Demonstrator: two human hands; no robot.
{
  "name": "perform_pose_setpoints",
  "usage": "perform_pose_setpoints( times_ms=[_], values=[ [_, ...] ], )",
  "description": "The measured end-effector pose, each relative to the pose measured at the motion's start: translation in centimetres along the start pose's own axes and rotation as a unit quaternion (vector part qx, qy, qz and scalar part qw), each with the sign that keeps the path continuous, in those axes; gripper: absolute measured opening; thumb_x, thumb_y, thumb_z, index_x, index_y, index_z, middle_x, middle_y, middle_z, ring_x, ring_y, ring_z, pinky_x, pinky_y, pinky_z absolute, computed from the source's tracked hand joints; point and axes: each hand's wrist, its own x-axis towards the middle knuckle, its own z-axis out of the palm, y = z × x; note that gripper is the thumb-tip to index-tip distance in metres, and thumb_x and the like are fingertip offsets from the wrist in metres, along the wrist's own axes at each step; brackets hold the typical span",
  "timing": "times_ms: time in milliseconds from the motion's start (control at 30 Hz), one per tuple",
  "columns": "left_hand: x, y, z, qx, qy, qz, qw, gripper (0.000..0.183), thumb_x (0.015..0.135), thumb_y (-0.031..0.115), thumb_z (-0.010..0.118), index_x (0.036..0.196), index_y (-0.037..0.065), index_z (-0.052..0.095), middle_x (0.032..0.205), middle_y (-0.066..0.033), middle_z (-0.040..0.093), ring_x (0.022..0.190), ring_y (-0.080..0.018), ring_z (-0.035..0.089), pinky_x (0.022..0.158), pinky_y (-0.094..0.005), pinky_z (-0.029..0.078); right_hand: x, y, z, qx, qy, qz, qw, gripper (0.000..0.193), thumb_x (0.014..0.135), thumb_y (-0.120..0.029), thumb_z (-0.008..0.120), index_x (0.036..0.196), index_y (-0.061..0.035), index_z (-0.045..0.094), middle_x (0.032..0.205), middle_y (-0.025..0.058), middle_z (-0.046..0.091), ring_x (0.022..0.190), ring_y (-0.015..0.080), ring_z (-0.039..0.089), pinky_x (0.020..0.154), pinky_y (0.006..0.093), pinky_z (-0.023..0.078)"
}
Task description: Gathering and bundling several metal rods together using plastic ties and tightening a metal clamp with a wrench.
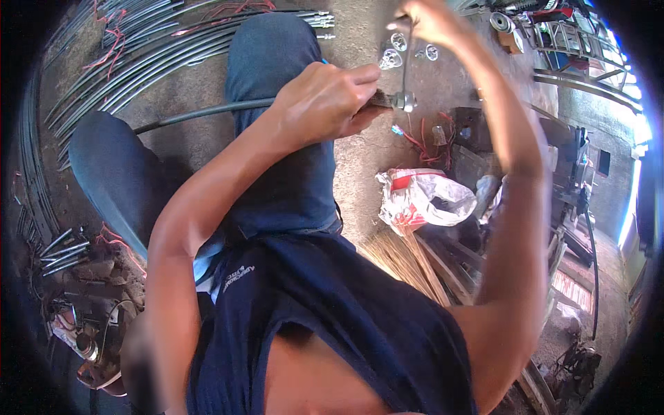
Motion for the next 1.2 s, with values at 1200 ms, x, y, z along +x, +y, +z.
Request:
perform_pose_setpoints(
  times_ms=[1200],
  values=[
    [-0.7,0.8,-0.4,0.002,0.016,0.004,1.0,0.026,0.082,0.025,0.074,0.082,0.002,0.062,0.085,-0.0104,0.059,0.068,-0.0356,0.063,0.059,-0.0431,0.051,-2.9,-7.9,-20.6,-0.273,-0.155,-0.098,0.944,0.019,0.069,-0.021,0.071,0.073,-0.0029,0.068,0.064,0.0175,0.063,0.07,0.0366,0.065,0.062,0.0471,0.05]
  ],
)
